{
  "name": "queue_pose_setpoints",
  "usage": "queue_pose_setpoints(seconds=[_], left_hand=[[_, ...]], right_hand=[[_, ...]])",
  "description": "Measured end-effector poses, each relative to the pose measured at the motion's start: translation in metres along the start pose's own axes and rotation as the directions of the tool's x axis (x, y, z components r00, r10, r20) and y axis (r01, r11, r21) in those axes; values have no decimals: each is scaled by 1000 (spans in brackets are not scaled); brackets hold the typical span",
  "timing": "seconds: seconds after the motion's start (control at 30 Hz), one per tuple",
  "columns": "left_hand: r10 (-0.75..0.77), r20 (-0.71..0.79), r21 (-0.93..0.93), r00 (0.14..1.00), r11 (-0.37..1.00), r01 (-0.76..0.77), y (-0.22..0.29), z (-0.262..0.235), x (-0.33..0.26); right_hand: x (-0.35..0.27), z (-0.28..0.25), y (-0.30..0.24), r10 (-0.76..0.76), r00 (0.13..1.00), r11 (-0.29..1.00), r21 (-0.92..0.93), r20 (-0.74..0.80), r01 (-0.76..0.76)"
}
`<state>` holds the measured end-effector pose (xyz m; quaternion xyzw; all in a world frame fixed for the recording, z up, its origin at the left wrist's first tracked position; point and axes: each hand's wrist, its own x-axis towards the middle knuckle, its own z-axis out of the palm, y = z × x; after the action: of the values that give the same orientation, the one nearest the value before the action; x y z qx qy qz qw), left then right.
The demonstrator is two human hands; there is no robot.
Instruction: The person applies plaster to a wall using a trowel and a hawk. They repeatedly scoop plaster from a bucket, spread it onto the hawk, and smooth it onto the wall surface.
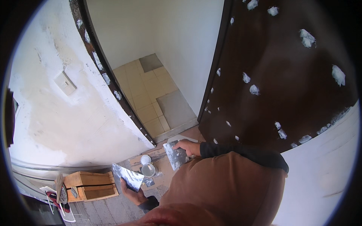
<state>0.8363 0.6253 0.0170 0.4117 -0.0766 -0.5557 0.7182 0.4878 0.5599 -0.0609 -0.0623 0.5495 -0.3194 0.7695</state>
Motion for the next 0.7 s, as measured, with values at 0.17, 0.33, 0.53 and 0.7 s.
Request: queue_pose_setpoints(seconds=[0.17,0.33,0.53,0.7], left_hand=[[87,-27,-28,996,996,-87,-6,13,-9],[87,-86,-25,993,996,-89,-27,38,-7],[-16,-9,45,1000,999,16,-63,92,10],[-84,11,52,996,995,83,-93,139,29]], right_hand=[[22,4,-21,-1,998,1000,9,64,0],[34,6,-50,13,997,1000,3,80,-13],[51,-34,-75,12,997,993,120,71,-21],[69,-69,-91,35,999,976,214,0,-34]])
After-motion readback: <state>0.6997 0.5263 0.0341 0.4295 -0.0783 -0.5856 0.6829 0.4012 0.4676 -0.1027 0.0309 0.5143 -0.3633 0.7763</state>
